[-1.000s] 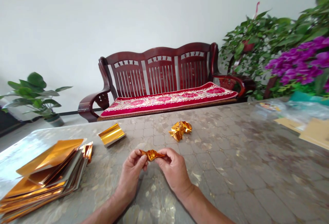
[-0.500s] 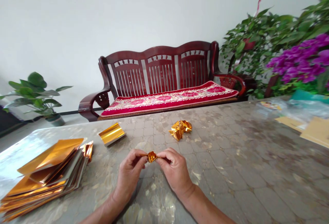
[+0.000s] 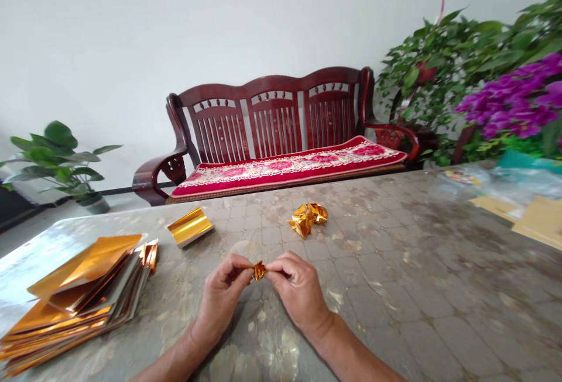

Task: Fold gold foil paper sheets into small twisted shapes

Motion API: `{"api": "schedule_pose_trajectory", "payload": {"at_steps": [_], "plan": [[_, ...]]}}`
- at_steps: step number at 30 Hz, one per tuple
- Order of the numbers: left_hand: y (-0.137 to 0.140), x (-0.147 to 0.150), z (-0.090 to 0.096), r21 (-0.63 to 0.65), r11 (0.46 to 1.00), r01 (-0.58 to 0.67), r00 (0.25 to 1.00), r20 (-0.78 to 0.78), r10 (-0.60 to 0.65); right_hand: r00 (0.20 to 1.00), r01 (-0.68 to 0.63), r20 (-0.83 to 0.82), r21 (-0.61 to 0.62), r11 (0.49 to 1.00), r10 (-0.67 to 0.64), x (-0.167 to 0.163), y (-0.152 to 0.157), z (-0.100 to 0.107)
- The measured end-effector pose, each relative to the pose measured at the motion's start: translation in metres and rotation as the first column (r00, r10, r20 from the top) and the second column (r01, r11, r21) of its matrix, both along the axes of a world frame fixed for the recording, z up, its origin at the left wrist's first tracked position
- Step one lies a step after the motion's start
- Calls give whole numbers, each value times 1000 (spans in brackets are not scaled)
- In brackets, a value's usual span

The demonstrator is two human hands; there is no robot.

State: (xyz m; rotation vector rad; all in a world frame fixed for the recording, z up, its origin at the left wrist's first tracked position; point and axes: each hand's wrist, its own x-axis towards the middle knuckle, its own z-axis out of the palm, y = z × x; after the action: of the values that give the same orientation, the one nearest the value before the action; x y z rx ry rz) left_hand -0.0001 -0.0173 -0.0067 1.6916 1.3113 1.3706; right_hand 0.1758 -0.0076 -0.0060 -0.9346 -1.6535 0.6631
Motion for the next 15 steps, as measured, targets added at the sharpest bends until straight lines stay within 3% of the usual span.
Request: {"api": "schedule_pose_trajectory", "payload": {"at_steps": [8,15], "plan": [[-5,2,1,-25,999,35,999,28,-34,999,-33,14,-22,999,34,0,-4,5],[-9,3,5,-11,999,44,998,-50,-45,999,-43,21,-1,999,43,2,-6,7]]}}
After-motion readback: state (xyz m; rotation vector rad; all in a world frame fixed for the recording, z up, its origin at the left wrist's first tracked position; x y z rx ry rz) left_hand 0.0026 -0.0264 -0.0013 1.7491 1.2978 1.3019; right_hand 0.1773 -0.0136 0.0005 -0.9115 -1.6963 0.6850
